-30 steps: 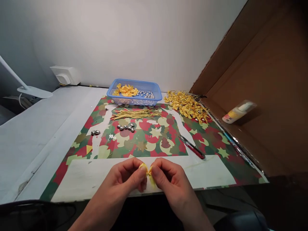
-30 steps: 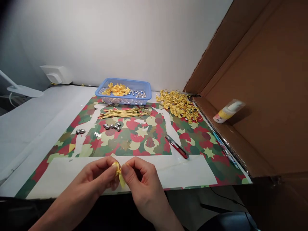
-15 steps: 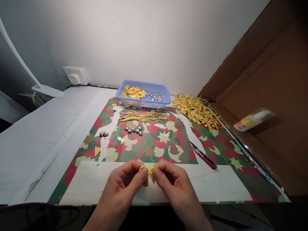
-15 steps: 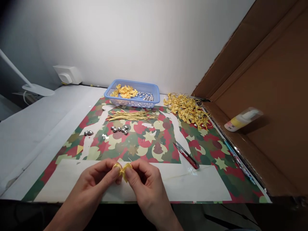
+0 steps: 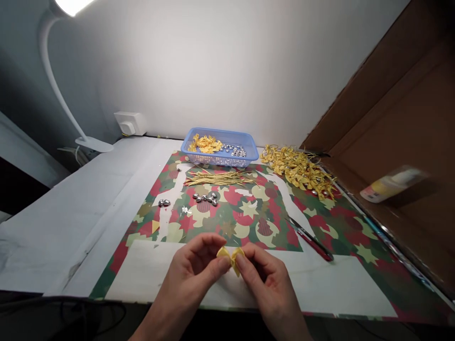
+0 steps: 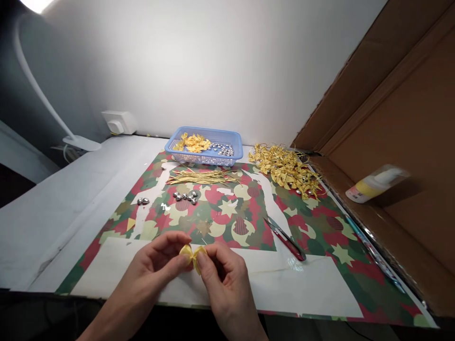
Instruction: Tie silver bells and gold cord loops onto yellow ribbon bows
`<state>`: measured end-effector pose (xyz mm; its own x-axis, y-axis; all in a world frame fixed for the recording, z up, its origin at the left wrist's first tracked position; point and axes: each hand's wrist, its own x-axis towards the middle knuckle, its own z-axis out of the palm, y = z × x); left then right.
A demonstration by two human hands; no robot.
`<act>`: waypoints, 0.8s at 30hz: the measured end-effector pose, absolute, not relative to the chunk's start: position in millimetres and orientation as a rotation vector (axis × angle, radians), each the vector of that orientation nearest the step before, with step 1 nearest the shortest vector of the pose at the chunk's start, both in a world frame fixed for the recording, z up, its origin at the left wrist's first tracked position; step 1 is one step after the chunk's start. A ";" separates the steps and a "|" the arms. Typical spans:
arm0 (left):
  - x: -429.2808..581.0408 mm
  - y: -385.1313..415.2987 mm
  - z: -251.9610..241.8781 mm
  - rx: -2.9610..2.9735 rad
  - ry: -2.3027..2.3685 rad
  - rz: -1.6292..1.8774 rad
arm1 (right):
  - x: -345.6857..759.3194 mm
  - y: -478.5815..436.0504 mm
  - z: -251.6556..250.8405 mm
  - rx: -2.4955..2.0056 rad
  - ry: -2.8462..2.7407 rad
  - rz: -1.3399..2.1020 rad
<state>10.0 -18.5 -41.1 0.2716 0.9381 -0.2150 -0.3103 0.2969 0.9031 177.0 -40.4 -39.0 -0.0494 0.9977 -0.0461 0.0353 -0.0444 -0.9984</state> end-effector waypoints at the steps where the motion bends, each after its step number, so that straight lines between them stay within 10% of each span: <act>1: 10.9 -18.4 -40.2 0.883 0.892 0.998 | 176.7 -40.4 -39.2 -1.240 -1.254 1.265; 24: 2.2 -20.0 -46.3 0.703 0.852 0.990 | 178.3 -48.5 -51.6 -1.298 -1.466 0.982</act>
<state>2.2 -20.0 -46.3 0.2923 0.9133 -0.2837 -0.4166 0.3886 0.8219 178.3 -48.5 -51.6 -0.0253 0.9918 0.1254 0.2616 0.1277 -0.9567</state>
